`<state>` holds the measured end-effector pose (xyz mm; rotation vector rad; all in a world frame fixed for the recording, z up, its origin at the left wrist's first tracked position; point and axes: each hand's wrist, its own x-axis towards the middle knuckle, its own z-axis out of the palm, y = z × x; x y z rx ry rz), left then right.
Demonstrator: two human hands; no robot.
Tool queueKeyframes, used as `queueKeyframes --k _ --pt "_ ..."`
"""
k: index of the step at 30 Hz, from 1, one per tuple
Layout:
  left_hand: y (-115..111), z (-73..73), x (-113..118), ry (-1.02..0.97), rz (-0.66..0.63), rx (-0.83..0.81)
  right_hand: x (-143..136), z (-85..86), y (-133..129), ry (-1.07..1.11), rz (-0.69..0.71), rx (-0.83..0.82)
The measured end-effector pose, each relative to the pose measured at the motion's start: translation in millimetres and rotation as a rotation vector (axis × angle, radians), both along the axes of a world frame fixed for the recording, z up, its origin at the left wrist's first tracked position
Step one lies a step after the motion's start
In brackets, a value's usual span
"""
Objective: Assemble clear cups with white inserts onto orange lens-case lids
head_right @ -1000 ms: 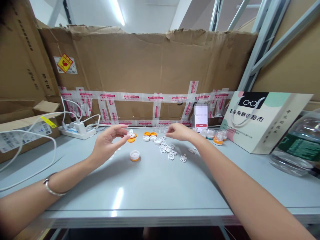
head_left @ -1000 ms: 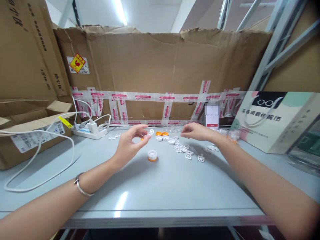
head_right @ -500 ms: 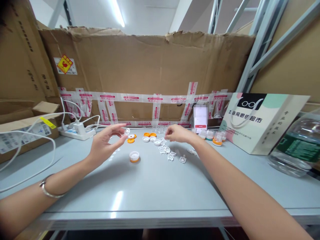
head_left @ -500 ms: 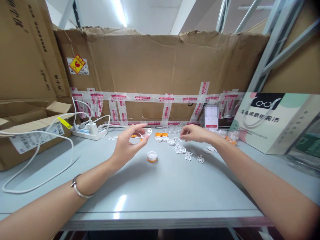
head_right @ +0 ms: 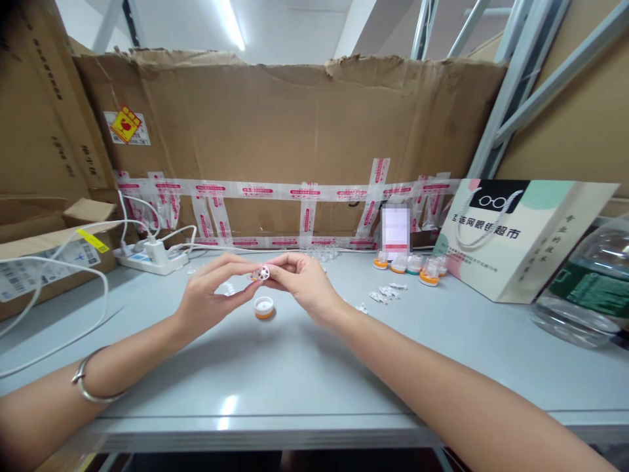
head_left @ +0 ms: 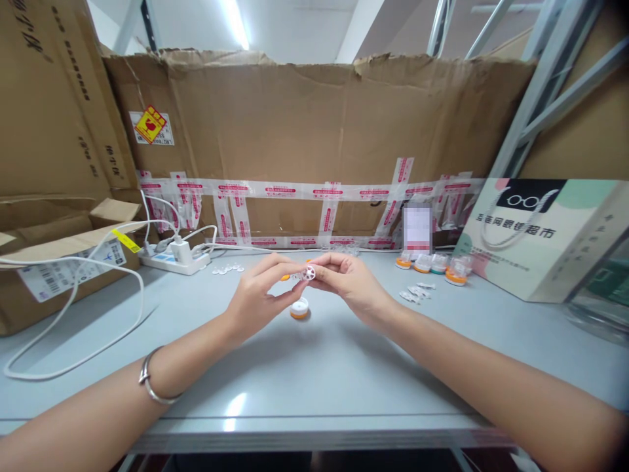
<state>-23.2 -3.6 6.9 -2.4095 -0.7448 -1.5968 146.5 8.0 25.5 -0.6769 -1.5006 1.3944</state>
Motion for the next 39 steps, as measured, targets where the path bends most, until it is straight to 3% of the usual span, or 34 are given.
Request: queueKeyframes --k 16,24,29,33,39 --pt "6 -1.8 -3 0.013 0.058 -0.015 0 -6.2 0 0.099 0.041 -0.153" --pt "6 -7.2 -2 0.077 0.096 -0.096 -5 -19.4 4 0.093 -0.073 -0.1" --pt "5 -7.1 -1 0.086 0.096 -0.063 -8 -17.8 0 0.072 -0.141 -0.039" --pt "3 -5.2 0 0.065 0.1 -0.092 -7 -12.3 0 0.051 -0.112 -0.014" --pt "4 -3.4 -2 0.014 0.037 -0.262 2 -9.1 11 0.0 -0.034 0.059"
